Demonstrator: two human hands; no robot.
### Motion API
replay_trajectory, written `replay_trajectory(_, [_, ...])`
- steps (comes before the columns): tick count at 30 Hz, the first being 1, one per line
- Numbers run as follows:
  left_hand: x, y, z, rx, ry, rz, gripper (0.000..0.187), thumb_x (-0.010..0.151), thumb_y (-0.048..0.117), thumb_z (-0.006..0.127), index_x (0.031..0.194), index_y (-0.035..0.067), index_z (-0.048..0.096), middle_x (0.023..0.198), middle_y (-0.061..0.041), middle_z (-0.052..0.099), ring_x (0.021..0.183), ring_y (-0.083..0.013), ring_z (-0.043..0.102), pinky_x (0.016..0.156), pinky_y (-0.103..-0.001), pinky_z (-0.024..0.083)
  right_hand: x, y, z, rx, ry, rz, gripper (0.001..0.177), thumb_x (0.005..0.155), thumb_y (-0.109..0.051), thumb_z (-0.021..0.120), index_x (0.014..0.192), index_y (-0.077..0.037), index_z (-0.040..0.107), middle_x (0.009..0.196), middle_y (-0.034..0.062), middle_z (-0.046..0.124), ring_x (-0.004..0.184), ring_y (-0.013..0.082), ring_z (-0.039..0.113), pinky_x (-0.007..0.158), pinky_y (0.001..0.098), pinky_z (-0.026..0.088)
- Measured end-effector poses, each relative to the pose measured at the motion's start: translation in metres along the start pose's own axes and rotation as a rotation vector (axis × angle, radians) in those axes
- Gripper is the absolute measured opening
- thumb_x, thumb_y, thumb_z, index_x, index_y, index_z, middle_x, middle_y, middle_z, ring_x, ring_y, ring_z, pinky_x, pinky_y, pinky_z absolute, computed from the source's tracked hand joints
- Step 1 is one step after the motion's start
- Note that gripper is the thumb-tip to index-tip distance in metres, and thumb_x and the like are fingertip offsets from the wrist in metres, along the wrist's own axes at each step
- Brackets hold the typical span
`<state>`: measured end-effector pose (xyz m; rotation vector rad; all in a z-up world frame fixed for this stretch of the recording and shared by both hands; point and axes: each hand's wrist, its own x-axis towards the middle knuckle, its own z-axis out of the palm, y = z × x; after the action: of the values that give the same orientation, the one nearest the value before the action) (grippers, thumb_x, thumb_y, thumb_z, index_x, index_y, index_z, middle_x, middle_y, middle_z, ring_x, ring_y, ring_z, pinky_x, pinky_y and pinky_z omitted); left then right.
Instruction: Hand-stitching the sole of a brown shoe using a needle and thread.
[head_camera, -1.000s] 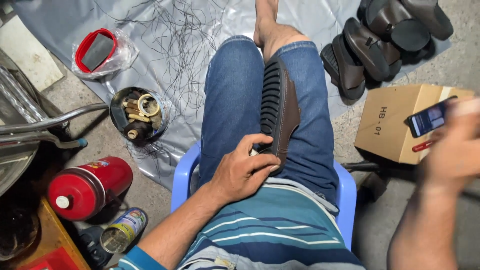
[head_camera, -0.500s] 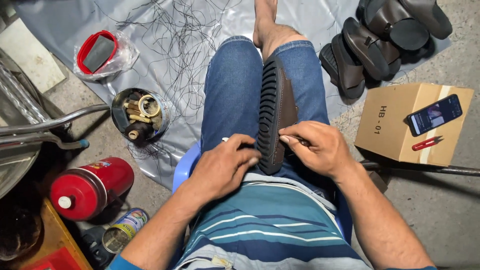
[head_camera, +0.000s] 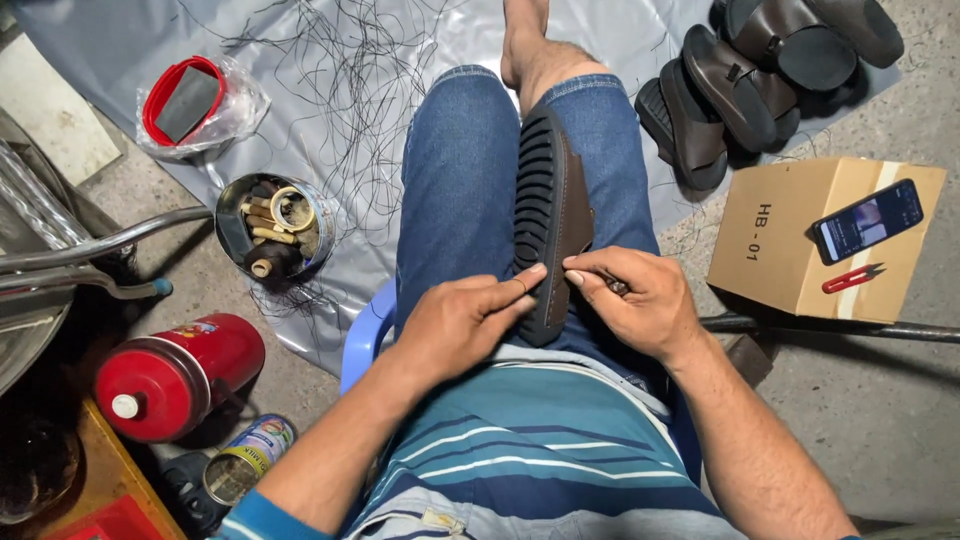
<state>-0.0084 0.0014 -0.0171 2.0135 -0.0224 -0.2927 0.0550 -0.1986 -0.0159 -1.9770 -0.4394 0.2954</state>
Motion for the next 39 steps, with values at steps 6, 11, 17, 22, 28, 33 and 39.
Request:
replay_trajectory(6, [0.002,-0.002,-0.018,0.024,-0.103,0.06,0.03,0.085,0.017,0.057,0.114,0.022,0.061,0.082,-0.011,0.068,0.079,-0.0324,0.065,0.064,-0.042,0.052,-0.012,-0.012,-0.007,-0.072,0.058,-0.006,0.011,0.075,-0.01,0.068,0.085,-0.014,0.073,0.061,0.0097,0.063,0.059,0.0273,0.063,0.053,0.0343,0.049])
replay_trajectory(11, [-0.004,-0.034,-0.073,-0.129,-0.056,-0.21,0.039,0.086,0.016,0.037,0.077,0.005,0.074,0.112,0.0,0.065,0.104,-0.013,0.058,0.094,-0.028,0.039,-0.015,-0.028,-0.055,-0.153,-0.431,0.015,0.041,0.087,-0.021,0.048,0.125,-0.007,0.049,0.123,0.0106,0.053,0.112,0.0192,0.052,0.097,0.0282,0.036])
replay_trajectory(17, [-0.005,-0.026,-0.07,0.723,0.486,-0.064,0.024,0.083,0.019,0.059,0.104,0.009,0.063,0.12,-0.02,0.049,0.097,-0.0369,0.055,0.076,-0.049,0.045,-0.001,-0.018,-0.055,-0.42,-0.509,-0.218,0.046,0.086,-0.018,0.053,0.131,-0.022,0.044,0.086,0.0019,0.057,0.071,0.0221,0.056,0.056,0.035,0.044])
replay_trajectory(22, [0.004,0.004,-0.019,0.137,0.02,0.231,0.039,0.087,0.024,0.056,0.124,0.012,0.046,0.13,-0.017,0.046,0.122,-0.0317,0.045,0.101,-0.043,0.037,0.01,-0.009,-0.048,-0.557,-0.556,-0.253,0.04,0.083,-0.019,0.055,0.121,-0.031,0.055,0.091,-0.0049,0.059,0.074,0.0169,0.058,0.052,0.0325,0.049])
replay_trajectory(28, [0.008,-0.005,0.003,0.066,-0.095,0.179,0.057,0.085,0.026,0.062,0.135,0.021,0.035,0.139,-0.01,0.037,0.121,-0.0287,0.047,0.095,-0.04,0.045,0.012,-0.005,-0.045,-0.596,-0.579,-0.203,0.04,0.082,-0.017,0.053,0.119,-0.032,0.056,0.091,-0.0044,0.057,0.075,0.0169,0.057,0.049,0.0326,0.049])
replay_trajectory(33, [0.007,-0.008,0.004,0.043,-0.087,0.183,0.055,0.086,0.028,0.061,0.135,0.024,0.035,0.14,-0.009,0.037,0.122,-0.0278,0.047,0.101,-0.04,0.041,0.012,-0.002,-0.044,-0.59,-0.594,-0.189,0.043,0.081,-0.016,0.053,0.12,-0.033,0.056,0.091,-0.004,0.057,0.078,0.018,0.057,0.051,0.0343,0.05])
replay_trajectory(39, [0.008,-0.01,0.005,0.046,-0.074,0.185,0.056,0.085,0.028,0.063,0.134,0.026,0.035,0.14,-0.008,0.038,0.119,-0.027,0.05,0.097,-0.039,0.044,0.01,-0.007,-0.043,-0.644,-0.581,-0.229,0.043,0.081,-0.017,0.053,0.121,-0.032,0.055,0.092,-0.0026,0.056,0.078,0.0194,0.057,0.05,0.0352,0.049])
